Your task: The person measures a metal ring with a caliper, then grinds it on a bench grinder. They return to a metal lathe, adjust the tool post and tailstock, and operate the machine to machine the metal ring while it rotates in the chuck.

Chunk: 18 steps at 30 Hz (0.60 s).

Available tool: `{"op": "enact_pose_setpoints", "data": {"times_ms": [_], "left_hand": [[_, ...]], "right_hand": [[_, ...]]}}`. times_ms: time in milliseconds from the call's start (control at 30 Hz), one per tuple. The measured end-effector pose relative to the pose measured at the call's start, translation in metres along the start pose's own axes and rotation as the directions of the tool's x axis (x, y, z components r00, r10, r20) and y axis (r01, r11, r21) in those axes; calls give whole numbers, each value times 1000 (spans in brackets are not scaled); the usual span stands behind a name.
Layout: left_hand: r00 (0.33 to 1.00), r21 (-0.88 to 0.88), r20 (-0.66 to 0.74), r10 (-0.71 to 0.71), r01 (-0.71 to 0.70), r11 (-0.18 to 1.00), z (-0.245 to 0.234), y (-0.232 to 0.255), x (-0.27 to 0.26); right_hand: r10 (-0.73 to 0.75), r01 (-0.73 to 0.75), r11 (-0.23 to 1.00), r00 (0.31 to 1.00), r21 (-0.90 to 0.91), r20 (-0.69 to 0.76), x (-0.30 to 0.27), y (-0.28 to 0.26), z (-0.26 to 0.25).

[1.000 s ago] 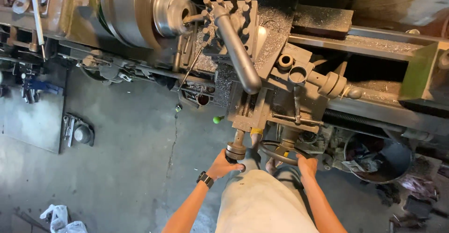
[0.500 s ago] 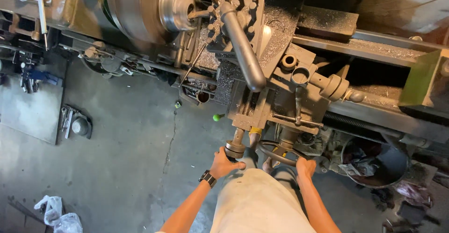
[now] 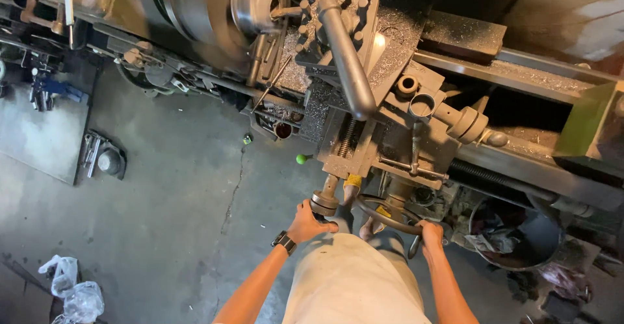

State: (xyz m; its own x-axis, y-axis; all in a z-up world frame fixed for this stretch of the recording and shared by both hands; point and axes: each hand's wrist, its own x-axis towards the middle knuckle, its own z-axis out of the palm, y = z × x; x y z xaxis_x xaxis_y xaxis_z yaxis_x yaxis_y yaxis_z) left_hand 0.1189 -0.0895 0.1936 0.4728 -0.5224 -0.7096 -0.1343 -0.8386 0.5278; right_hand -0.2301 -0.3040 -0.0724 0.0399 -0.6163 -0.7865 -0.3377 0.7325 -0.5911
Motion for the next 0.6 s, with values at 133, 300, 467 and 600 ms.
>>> {"op": "enact_pose_setpoints", "data": {"times_ms": [133, 300, 467, 600], "left_hand": [[994, -28, -18, 110, -111, 993, 4, -13, 1], [983, -42, -53, 177, -179, 983, 4, -12, -1], [973, 11, -78, 218, -218, 976, -1, -7, -5], [982, 91, -106, 153, -144, 985, 0, 14, -17]], "right_hand": [[170, -175, 983, 983, 54, 75, 3, -10, -5], [279, -272, 960, 952, -73, 127, -4, -31, -9], [310, -321, 947, 925, 15, 219, 34, -4, -3], [287, -376, 895, 896, 238, 338, 55, 40, -17]]}}
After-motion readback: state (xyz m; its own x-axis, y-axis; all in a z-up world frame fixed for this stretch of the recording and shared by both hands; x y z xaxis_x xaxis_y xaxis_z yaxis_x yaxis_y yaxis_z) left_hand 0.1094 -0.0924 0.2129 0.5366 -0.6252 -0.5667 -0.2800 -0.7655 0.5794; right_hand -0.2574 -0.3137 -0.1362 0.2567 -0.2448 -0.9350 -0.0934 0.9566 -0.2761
